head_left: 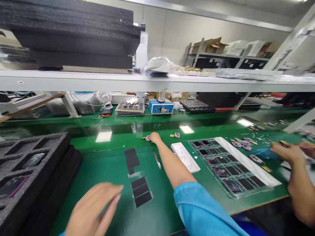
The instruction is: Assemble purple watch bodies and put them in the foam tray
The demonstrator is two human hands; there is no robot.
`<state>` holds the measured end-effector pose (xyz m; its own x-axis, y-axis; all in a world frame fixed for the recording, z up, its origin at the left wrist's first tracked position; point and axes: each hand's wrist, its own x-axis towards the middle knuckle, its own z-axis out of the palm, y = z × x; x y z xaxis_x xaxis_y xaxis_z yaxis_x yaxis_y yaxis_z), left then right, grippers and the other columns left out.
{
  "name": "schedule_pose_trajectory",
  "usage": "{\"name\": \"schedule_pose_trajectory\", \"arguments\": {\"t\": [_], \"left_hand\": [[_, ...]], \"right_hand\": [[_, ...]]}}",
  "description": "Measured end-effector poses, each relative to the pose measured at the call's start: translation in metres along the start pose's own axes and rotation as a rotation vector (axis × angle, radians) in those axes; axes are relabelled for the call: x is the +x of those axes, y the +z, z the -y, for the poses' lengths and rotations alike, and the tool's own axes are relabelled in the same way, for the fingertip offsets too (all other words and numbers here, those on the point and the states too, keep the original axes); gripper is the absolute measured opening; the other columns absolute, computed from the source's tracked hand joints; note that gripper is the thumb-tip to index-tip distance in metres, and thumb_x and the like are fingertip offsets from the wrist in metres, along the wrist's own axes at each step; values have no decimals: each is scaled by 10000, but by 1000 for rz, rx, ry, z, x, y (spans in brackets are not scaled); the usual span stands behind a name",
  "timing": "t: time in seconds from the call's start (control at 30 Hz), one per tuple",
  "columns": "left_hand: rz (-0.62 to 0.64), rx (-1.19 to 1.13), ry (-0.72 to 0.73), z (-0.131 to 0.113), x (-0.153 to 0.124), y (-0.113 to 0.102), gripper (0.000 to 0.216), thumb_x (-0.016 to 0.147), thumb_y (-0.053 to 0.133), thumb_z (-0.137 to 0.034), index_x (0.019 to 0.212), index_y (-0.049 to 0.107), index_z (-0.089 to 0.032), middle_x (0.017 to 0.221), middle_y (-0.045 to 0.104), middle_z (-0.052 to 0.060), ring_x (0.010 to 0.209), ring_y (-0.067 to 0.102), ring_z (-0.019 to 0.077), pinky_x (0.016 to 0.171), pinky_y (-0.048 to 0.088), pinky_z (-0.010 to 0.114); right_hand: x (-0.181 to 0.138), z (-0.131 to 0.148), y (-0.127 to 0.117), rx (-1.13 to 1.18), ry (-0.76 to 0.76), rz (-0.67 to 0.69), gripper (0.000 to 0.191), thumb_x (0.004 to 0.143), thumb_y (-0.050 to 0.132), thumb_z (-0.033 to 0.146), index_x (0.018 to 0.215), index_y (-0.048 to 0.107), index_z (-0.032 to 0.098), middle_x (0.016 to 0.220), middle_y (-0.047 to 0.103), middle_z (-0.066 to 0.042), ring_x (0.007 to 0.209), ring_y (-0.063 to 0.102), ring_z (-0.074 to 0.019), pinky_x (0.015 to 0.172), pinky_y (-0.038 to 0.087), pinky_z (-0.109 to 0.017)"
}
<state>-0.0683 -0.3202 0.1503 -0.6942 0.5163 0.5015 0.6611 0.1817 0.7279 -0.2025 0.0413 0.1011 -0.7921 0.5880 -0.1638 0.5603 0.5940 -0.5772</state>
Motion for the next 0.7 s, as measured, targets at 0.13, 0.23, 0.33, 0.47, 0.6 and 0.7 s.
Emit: {"name": "schedule_pose_trajectory", "arguments": {"t": [0.13, 0.23, 0.33, 0.47, 0.6, 0.7], "left_hand": [[-23, 56, -176, 28, 51, 54, 210, 768, 622, -348, 964, 681, -299, 959, 695, 44, 899, 627, 275, 800, 489, 387], [-106, -115, -370, 48, 74, 78, 413, 769, 613, -410, 1151, 600, -254, 1103, 656, 90, 1021, 600, 282, 880, 465, 404], [11, -402, -467, 63, 77, 86, 572, 749, 638, -431, 1274, 513, -240, 1258, 580, 106, 1184, 507, 268, 999, 381, 404], [433, -810, -581, 71, 67, 83, 521, 764, 632, -422, 1237, 564, -215, 1238, 599, 103, 1109, 558, 266, 952, 429, 397], [558, -996, -733, 69, 63, 78, 524, 694, 734, -294, 1194, 603, -211, 1109, 661, 97, 924, 629, 216, 843, 490, 332], [471, -1106, -769, 73, 61, 79, 540, 617, 793, -217, 1136, 642, -205, 1042, 680, 85, 889, 638, 198, 844, 494, 316]], "right_hand": [[-28, 1, -2, 111, -164, -76, 119, 848, 565, 182, 947, 619, 144, 971, 653, -64, 884, 616, -143, 779, 480, -255], [-69, 2, -3, 195, -326, -149, 230, 826, 543, 110, 1033, 608, 188, 995, 662, -20, 894, 612, -110, 791, 463, -211], [-119, -3, 5, 316, -595, -83, 275, 775, 601, 107, 1025, 636, 215, 959, 674, 4, 873, 614, -112, 810, 460, -218], [-170, -13, 20, 530, -719, 148, 168, 744, 663, 176, 907, 693, 207, 872, 687, -12, 825, 620, -148, 780, 478, -262], [-188, -16, 27, 563, -705, 101, 162, 761, 661, 192, 914, 696, 230, 897, 673, -18, 904, 582, -161, 850, 449, -306], [-188, -15, 29, 628, -728, 26, 215, 759, 658, 188, 970, 673, 230, 1008, 613, -40, 979, 558, -156, 849, 452, -292]]}}
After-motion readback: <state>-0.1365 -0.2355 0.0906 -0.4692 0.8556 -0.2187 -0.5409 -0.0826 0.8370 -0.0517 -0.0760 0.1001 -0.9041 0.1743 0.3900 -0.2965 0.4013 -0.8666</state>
